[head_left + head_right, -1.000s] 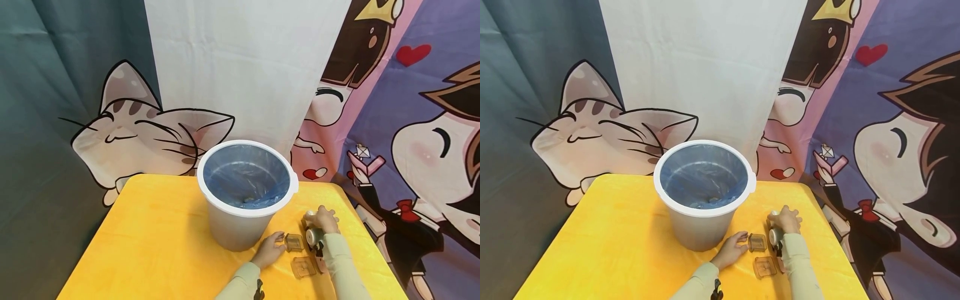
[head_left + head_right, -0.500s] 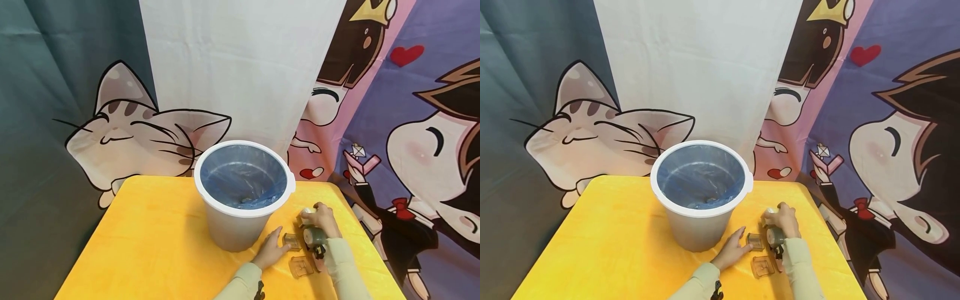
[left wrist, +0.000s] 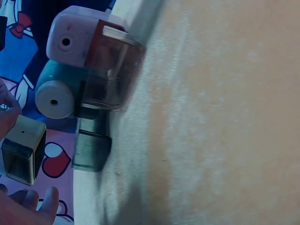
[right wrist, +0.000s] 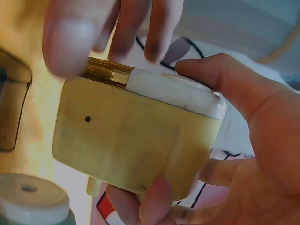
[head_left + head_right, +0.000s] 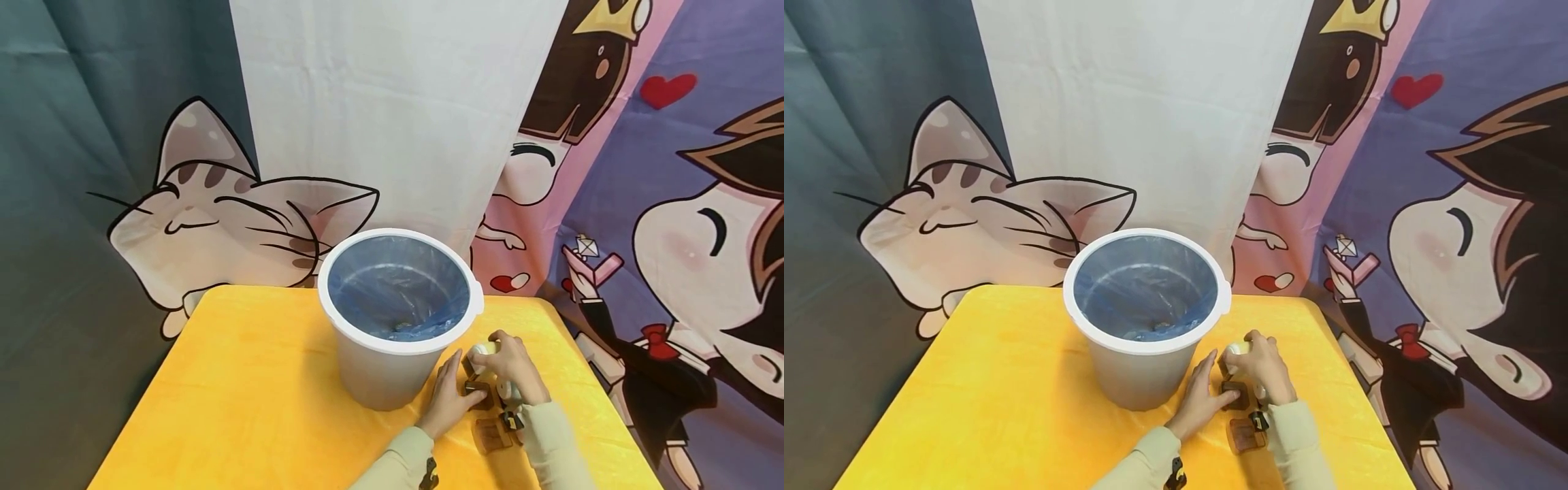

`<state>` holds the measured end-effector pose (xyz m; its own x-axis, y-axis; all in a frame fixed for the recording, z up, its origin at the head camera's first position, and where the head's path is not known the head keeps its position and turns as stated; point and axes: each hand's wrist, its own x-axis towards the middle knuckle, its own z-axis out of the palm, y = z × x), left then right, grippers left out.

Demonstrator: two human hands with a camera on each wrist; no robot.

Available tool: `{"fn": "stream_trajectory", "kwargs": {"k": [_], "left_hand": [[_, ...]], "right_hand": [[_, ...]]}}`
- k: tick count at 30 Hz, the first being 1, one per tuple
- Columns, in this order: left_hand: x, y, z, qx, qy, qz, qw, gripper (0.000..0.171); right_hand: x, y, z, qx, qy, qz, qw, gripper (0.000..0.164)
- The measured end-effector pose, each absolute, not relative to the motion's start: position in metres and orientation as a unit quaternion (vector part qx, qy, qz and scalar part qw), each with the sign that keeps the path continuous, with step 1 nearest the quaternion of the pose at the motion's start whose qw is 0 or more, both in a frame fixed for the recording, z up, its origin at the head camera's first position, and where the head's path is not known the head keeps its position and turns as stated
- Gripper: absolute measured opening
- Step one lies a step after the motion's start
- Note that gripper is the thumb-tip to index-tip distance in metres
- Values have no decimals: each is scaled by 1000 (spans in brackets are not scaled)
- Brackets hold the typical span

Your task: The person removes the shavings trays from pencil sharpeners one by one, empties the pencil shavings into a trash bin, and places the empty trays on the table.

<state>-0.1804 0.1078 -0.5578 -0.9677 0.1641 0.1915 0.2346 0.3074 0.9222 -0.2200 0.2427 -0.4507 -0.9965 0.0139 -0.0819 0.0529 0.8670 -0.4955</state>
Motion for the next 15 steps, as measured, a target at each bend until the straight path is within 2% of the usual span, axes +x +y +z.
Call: {"fn": "stream_trajectory", "kwargs": {"k": [5,12,15], "left_hand": [[-181,106,-553,-136,-804,-577,39,81],[-184,103,-554,-148,-801,-574,89,50],[-183,102,-554,-142,-807,-565,101,46]], "right_hand": [[-211,234,-447,4,967,-252,42,66],[-208,230,-446,-5,965,-261,22,64],[-209,231,-449,2,962,-272,20,64]]}}
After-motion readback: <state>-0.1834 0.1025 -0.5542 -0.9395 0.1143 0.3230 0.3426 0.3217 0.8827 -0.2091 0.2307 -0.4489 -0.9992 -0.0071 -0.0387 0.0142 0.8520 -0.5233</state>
